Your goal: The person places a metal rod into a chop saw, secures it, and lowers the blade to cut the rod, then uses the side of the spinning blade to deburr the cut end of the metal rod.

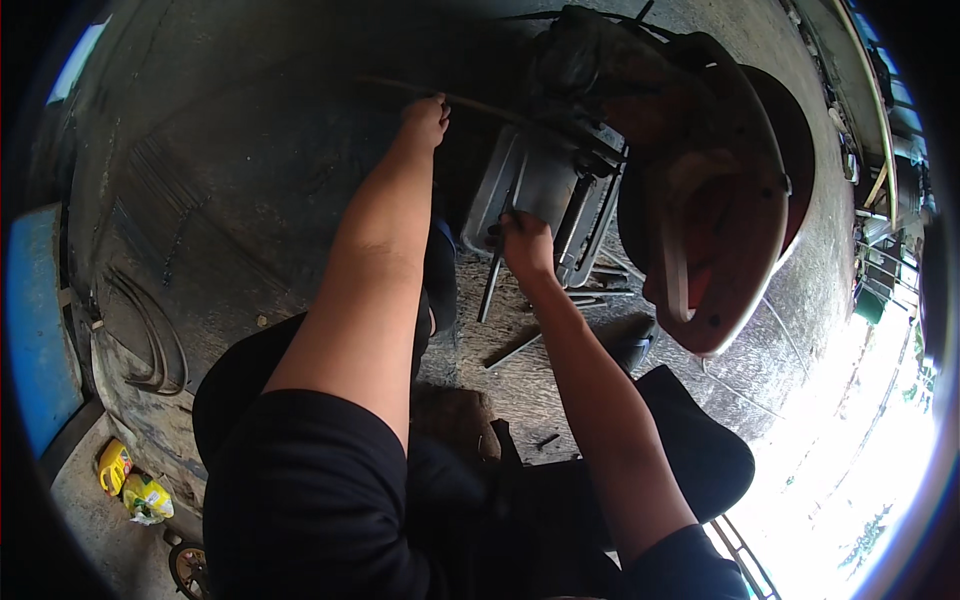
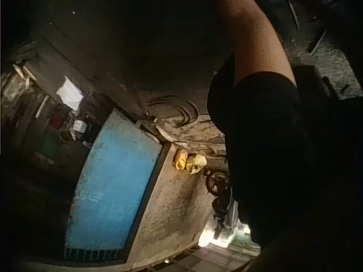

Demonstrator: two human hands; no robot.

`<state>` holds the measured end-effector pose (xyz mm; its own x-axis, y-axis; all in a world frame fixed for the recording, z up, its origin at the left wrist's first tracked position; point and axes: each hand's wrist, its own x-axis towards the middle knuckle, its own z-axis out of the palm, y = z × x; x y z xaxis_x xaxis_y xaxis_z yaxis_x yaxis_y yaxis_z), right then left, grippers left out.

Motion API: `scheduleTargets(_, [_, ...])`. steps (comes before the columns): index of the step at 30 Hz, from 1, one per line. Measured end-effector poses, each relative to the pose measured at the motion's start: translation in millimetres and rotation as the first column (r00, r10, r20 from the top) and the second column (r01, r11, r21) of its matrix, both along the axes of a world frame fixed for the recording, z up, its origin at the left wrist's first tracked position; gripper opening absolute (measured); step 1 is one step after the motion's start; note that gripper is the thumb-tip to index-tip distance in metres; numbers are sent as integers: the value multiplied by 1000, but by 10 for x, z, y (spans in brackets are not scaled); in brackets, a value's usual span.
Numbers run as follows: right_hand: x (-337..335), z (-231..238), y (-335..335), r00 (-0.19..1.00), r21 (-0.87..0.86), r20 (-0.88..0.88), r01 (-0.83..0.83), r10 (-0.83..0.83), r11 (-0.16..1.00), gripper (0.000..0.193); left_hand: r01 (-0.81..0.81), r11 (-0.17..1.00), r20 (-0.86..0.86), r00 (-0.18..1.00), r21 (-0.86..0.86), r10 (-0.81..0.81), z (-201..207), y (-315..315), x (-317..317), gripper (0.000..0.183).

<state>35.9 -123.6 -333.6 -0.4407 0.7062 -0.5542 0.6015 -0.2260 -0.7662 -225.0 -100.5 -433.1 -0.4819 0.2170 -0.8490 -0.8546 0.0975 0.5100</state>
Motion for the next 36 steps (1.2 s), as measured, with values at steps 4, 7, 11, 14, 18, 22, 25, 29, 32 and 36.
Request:
scheduleTargets(4, [27,284,-68,998,53,6,-69,68,996,25,59,995,-158,985,-79,-70,65,-156,17,21])
scheduleTargets(7, [335,240,-130,996,238,6,-88,89,967,24,242,878,-463,774,-413,-431,273,-255,527,46])
scheduleTargets(11, [1029,323,-276,996,249,40,-90,83,964,25,275,696,-500,529,-664,-686,863,-570,1706,61])
scheduleTargets(14, [1281,602,-580,999,72,-37,13,-10,997,25,-61,825,-589,730,-562,-347,1051,-1042,2448,54])
scheduleTargets(18, [1586,538,-587,982,-49,-188,13,-22,999,25,378,860,-569,645,-342,-510,1478,-1374,3293,49])
scheduleTargets(22, [1619,774,-460,967,350,-103,-185,235,918,24,486,870,-686,604,-85,-405,1703,-1388,3389,39])
scheduleTargets(25, [1702,1396,-446,960,465,89,-274,264,842,21,563,814,-744,604,143,-287,1942,-1409,3384,24])
scheduleTargets(29, [1793,1675,-515,977,720,45,-176,208,671,21,512,766,-492,818,389,-297,2044,-1560,3417,23])
scheduleTargets(32, [1772,1904,-681,977,689,-214,145,9,710,19,244,901,-384,918,360,-95,2404,-1509,3483,23])
scheduleTargets(36, [1691,1844,-896,907,169,-399,215,-133,962,26,227,897,-487,873,381,-14,2573,-1495,3373,23])
